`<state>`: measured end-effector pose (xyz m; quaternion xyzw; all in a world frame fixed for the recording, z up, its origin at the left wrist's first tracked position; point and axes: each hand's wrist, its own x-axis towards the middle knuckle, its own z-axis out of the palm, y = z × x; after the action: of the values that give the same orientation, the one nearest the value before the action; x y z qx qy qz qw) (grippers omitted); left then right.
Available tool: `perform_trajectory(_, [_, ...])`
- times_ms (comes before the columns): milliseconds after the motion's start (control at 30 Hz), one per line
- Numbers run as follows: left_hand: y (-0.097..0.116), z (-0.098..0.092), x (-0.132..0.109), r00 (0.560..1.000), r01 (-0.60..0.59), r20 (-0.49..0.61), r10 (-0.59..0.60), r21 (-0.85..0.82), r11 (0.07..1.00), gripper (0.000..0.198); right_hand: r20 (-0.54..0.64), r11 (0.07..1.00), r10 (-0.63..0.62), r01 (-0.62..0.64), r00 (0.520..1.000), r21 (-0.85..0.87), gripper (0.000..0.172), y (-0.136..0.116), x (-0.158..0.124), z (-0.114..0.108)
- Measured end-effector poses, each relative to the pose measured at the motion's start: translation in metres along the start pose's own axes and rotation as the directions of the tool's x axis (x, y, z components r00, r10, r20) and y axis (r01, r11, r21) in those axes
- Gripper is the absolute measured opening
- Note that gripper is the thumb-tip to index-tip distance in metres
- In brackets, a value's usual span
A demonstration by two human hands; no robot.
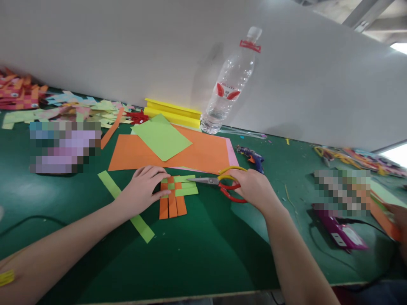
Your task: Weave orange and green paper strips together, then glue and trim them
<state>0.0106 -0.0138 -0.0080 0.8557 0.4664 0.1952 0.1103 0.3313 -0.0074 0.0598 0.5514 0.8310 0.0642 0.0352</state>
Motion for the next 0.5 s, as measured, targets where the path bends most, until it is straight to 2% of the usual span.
perform_trajectory(233, [-0.001,0.0,0.0,1.0,-0.011,-0.007,0.011,-0.001,1.0,0.04,-0.109,0.997,-0.071,0.066,0.991,-0.05,0.03,-0.011,0.003,0.01])
perform_trajectory(500, [0.001,-0.001,0.0,1.0,0.004,-0.002,-0.005,-0.018,1.0,0.041,-0.081,0.993,-0.086,0.079,0.993,-0.083,0.029,-0.01,0.005,0.015])
